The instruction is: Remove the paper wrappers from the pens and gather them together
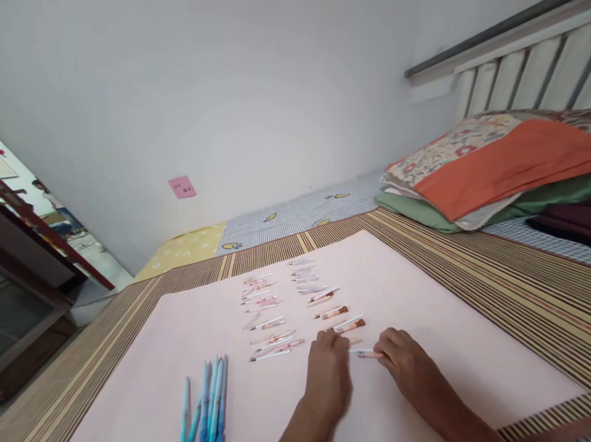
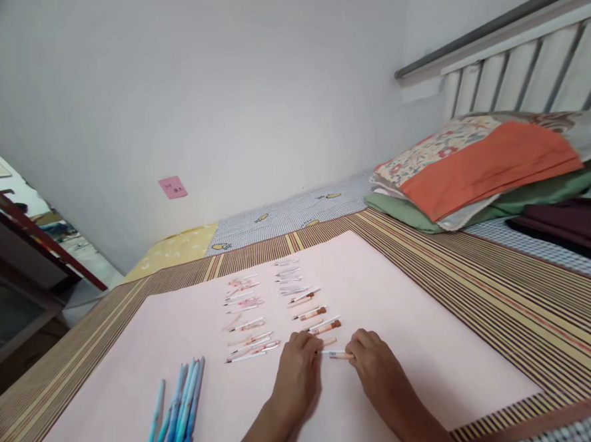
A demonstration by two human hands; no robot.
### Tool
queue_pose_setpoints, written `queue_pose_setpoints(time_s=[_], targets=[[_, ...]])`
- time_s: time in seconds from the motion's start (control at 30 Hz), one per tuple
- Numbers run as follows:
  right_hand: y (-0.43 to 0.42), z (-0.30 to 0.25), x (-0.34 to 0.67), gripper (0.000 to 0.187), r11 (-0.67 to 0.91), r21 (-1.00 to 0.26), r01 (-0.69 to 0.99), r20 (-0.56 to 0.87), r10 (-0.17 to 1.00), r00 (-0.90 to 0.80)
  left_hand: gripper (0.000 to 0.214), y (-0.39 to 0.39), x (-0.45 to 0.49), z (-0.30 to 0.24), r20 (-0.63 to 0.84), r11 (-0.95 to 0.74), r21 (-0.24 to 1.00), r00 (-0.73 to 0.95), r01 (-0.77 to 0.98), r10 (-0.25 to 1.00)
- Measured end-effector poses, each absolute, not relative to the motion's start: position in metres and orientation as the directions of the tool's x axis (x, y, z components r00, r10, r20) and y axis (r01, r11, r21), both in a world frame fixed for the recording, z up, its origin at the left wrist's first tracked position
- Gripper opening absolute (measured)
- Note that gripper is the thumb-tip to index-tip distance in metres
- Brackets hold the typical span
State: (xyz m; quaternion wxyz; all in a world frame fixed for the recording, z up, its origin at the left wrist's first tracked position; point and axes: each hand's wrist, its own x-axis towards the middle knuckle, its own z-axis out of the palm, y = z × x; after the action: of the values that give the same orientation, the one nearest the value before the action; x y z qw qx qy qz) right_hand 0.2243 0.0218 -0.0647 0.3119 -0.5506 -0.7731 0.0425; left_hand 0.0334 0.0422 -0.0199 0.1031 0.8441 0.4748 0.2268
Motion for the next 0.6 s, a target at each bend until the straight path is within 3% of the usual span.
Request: queue_pose_setpoints(time_s=[0.6], targets=[[0.041, -0.058, 0.226, 0.015, 0.331, -0.312, 0.891, 0.423, 0.888, -0.182, 0.029, 0.051, 0.033, -0.026, 0.291, -0.503, 0.457, 0.411, 0.734, 0.864]])
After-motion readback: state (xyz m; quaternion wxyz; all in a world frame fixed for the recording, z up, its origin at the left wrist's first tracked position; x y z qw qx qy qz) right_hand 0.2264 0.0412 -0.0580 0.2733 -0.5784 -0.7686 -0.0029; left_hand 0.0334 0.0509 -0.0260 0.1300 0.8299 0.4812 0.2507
